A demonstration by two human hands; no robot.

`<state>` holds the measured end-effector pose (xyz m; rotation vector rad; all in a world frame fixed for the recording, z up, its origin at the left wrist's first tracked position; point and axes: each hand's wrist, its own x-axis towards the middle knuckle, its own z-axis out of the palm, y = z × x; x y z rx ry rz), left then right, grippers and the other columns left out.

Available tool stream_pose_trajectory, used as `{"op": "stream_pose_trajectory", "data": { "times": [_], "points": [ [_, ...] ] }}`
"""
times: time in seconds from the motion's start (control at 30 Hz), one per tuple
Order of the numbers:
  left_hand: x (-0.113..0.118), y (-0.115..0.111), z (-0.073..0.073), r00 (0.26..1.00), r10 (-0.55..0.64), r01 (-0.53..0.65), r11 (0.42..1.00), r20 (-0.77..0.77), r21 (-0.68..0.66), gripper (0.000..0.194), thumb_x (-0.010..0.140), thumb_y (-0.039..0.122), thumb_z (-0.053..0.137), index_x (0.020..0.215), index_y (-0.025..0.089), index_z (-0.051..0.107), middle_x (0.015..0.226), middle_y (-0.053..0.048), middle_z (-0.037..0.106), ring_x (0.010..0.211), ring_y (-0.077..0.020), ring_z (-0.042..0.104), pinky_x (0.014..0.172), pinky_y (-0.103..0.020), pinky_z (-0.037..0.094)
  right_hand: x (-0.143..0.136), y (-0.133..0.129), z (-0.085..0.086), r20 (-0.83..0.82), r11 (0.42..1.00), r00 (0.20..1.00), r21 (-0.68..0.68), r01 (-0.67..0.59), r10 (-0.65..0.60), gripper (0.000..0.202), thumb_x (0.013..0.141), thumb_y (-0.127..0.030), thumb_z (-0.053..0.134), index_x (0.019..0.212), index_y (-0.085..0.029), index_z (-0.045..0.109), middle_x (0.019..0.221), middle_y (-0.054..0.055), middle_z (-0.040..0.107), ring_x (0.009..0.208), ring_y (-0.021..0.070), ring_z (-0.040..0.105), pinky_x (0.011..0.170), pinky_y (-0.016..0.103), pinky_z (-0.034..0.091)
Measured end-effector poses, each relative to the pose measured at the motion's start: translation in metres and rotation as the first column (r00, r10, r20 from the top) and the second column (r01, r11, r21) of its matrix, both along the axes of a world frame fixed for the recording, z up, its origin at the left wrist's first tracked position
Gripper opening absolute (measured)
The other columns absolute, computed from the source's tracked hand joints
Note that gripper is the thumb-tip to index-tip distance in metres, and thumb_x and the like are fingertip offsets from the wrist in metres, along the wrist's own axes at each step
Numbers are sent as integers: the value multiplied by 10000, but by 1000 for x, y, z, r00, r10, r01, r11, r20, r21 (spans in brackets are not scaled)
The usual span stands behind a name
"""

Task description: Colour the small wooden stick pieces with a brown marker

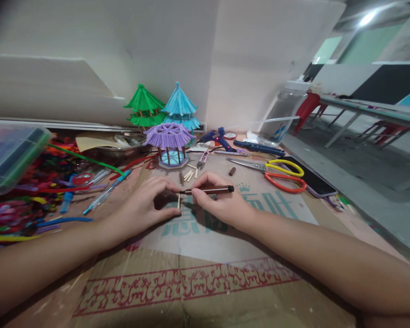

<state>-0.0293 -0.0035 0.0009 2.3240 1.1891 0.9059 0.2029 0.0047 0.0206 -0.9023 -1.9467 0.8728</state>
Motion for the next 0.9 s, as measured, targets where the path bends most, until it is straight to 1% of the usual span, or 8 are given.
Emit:
{"op": "stream_pose_trajectory", "data": {
  "times": [0.27, 0.47, 0.53, 0.63, 0.73, 0.9],
  "points": [
    [-1, 1, -4, 1000, 2, -3, 1000, 23, 31, 331, 795, 368, 820, 1043, 225, 652, 1045, -38, 668, 1022, -258, 620, 856, -405, 495, -1, -4, 3, 49, 995, 996, -63, -71, 74, 108, 894, -270, 637, 835, -202, 577, 700, 9, 679, 611, 136, 648, 580, 255, 520],
    [-1, 1, -2, 1000, -7, 7, 1000, 28, 28, 293, 804, 354, 810, 1020, 227, 658, 1045, -39, 677, 1015, -256, 630, 856, -401, 498, -1, -1, 0, 7, 999, 999, 6, -46, 46, 90, 915, -273, 624, 877, -196, 596, 742, 18, 685, 678, 142, 667, 616, 257, 526],
    [-1, 1, -2, 1000, -7, 7, 1000, 28, 23, 304, 801, 353, 816, 1025, 220, 658, 1045, -43, 677, 1012, -255, 633, 855, -399, 499, -1, -1, 1, 22, 999, 999, -3, -42, 42, 92, 912, -267, 623, 861, -197, 591, 731, 17, 684, 664, 139, 663, 609, 254, 523],
    [-1, 1, -2, 1000, -1, 0, 1000, 18, 20, 341, 794, 357, 826, 1052, 212, 657, 1040, -51, 676, 997, -256, 635, 840, -399, 501, -1, -3, 3, 56, 997, 997, -56, -45, 48, 109, 895, -265, 636, 828, -205, 574, 693, 5, 678, 620, 133, 648, 580, 249, 513],
    [-1, 1, -3, 1000, 7, -7, 1000, 12, 23, 339, 797, 356, 825, 1054, 215, 655, 1042, -50, 674, 1005, -259, 632, 844, -405, 500, -1, -4, 3, 54, 996, 997, -68, -54, 58, 128, 888, -281, 647, 817, -208, 570, 671, -2, 673, 592, 128, 636, 561, 245, 507],
    [-1, 0, -2, 1000, 2, -2, 1000, 11, 26, 314, 814, 351, 806, 1058, 225, 653, 1046, -41, 675, 1011, -250, 629, 852, -400, 499, -2, -3, 2, 7, 997, 998, -59, -56, 57, 103, 887, -276, 650, 858, -202, 585, 714, 9, 687, 649, 135, 663, 605, 250, 529]
  ]
}}
